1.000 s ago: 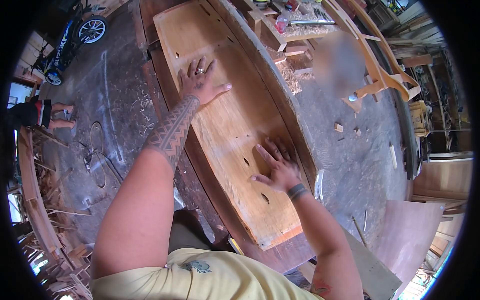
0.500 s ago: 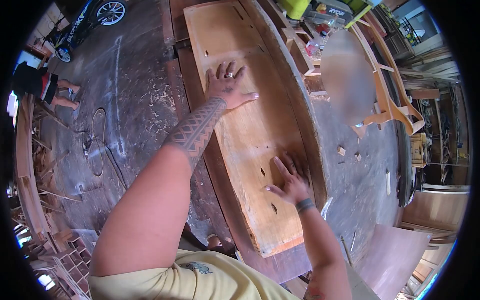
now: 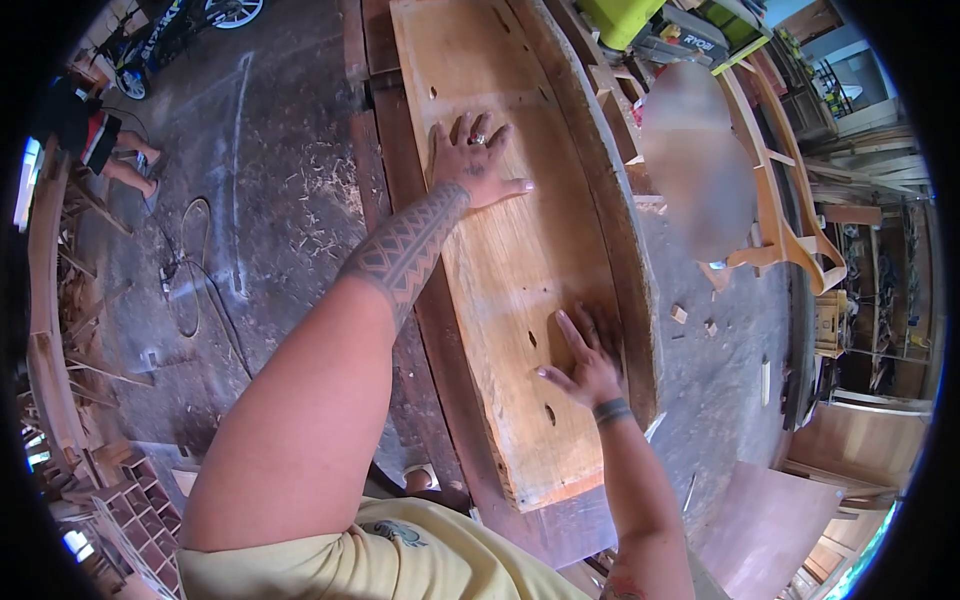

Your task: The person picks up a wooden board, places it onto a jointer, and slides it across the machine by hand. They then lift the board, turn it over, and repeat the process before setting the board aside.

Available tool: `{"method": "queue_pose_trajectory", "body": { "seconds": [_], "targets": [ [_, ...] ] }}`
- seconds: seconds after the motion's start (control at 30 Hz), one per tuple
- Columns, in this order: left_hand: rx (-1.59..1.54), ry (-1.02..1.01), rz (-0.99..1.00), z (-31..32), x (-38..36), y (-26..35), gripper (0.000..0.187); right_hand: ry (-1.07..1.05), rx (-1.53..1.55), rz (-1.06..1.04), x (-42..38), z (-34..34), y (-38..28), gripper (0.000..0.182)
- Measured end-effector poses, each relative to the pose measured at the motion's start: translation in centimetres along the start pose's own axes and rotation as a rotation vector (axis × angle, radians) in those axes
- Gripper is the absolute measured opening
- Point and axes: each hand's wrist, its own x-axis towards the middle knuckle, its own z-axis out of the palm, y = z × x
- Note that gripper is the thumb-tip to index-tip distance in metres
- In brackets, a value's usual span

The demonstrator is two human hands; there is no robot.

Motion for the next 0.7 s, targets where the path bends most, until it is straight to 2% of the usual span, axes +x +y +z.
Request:
{"method": "queue_pose_trajectory", "body": {
  "seconds": [0.13,0.33,0.7],
  "targets": [
    [0.024,0.031,-0.001,0.7,0.0,0.0,0.121,0.031,-0.03,-0.046,0.3,0.3,0.3,0.111],
    [0.025,0.046,-0.001,0.9,0.1,0.2,0.122,0.018,0.145,0.011,0.0,0.9,0.6,0.111],
    [0.012,0.02,0.002,-0.9,-0.2,0.2,0.124,0.025,0.098,0.015,0.1,0.4,0.1,0.113]
  ]
}}
